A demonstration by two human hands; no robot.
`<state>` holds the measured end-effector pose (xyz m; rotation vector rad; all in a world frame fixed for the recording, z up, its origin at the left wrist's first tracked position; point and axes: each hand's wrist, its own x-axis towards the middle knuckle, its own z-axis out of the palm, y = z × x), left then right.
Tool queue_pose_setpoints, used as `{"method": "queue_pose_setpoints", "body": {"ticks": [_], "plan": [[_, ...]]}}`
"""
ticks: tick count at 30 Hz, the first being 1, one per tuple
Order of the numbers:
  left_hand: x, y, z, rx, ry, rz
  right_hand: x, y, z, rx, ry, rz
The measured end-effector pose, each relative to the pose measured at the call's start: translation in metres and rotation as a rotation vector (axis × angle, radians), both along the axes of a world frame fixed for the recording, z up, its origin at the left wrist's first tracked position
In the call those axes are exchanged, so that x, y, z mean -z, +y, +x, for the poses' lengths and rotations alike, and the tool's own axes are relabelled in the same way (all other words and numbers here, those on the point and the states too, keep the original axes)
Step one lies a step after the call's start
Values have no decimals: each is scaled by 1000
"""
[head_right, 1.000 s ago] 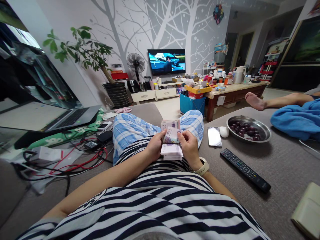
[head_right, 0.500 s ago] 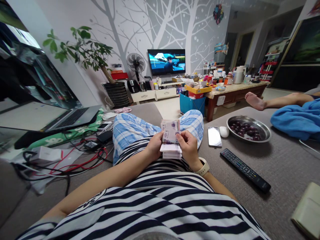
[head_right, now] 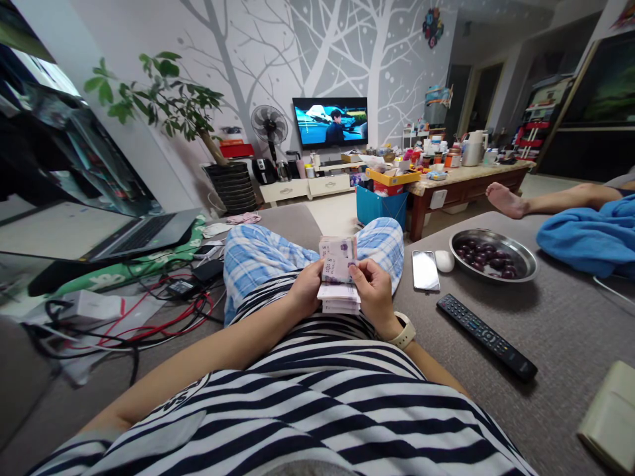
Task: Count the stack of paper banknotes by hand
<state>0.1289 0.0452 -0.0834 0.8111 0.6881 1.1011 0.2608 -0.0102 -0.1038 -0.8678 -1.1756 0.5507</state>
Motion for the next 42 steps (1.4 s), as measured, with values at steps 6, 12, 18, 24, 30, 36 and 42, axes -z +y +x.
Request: {"method": "queue_pose_setpoints", "body": {"ticks": [6,12,18,24,30,36,42], "plan": [[-3,-3,0,0,3,9,1,-1,0,2,-5,7],[-7,-5,1,-9,19,14,2,-1,0,7,-16,12],[-5,-3,0,-5,-5,1,3,0,1,25,-40,24],[-3,-3,1,-19,-9,-8,4,0,2,28,-53,36],[-3,-3,0,-11,-1,-34,6,1,2,5,-34,41],[-4,-4,0,-44,22,-27,6,2,1,-72,-21,28],[-8,-10,-1,-45,83,24,4,8,0,27,68,-46]]}}
